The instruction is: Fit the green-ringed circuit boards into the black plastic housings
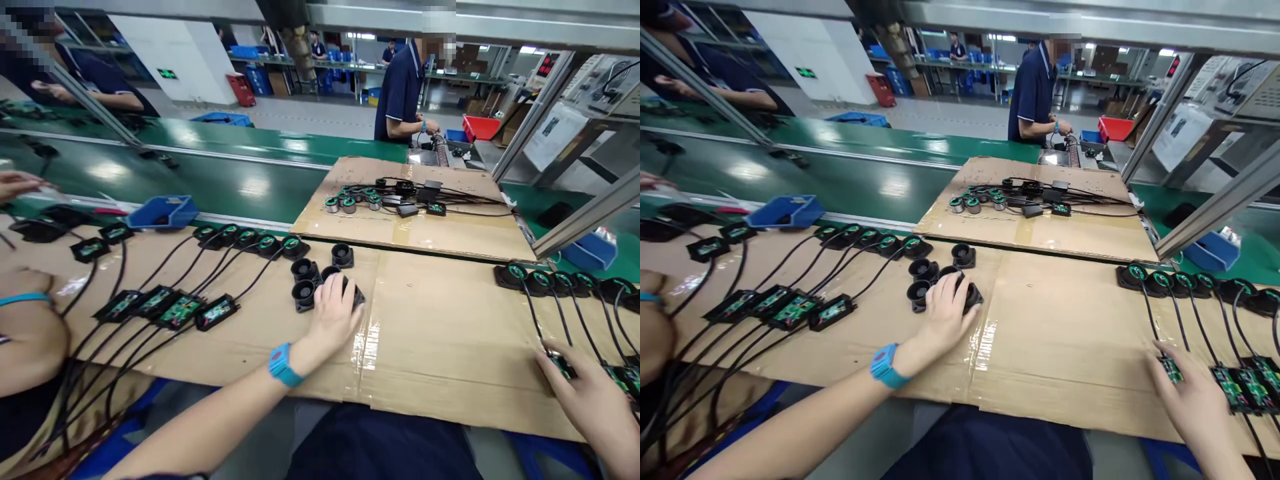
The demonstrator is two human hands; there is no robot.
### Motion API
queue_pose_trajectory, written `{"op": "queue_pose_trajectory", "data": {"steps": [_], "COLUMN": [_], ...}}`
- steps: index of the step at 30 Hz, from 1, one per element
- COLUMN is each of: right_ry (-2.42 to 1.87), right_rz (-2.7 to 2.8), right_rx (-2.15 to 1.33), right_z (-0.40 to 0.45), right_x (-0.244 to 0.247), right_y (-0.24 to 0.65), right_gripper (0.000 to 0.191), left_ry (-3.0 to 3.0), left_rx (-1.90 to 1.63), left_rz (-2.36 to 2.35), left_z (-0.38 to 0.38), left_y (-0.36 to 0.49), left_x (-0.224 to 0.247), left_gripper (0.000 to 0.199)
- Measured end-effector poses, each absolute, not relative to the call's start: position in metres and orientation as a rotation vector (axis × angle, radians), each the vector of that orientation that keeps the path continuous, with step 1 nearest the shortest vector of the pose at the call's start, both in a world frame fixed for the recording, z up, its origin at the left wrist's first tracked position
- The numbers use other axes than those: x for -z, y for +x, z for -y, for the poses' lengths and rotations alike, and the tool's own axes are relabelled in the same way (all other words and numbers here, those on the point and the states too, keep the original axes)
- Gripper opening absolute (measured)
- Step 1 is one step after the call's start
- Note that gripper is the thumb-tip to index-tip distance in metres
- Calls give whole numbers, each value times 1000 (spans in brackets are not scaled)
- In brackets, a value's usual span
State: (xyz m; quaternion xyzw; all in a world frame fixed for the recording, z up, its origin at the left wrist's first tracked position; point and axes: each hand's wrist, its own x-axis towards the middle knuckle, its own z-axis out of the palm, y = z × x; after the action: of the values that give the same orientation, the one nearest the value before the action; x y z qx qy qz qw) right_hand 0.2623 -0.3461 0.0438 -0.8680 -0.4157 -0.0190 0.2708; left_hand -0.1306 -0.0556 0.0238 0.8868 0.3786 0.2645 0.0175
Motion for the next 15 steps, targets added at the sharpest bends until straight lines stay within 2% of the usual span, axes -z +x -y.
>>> {"op": "queue_pose_trajectory", "data": {"steps": [3,7,11,15], "right_ry": [-2170,-1865,-1795,-1964], "right_rz": [1409,1708,1954,2135], "right_rx": [9,50,169,262], "right_z": [236,83,-49,-145], "right_x": [-50,-60,-78,-91], "right_y": [224,162,101,60], "right_gripper": [40,34,34,38], "left_ry": [2830,2790,2531,2343], "left_rx": [-659,-560,-705,-730], "left_rz": [-1149,-950,-801,-678], "left_z": [47,45,34,25], "left_y": [-140,-99,-82,-101], "left_x": [-19,-23,-19,-5], "left_gripper": [37,28,37,53]}}
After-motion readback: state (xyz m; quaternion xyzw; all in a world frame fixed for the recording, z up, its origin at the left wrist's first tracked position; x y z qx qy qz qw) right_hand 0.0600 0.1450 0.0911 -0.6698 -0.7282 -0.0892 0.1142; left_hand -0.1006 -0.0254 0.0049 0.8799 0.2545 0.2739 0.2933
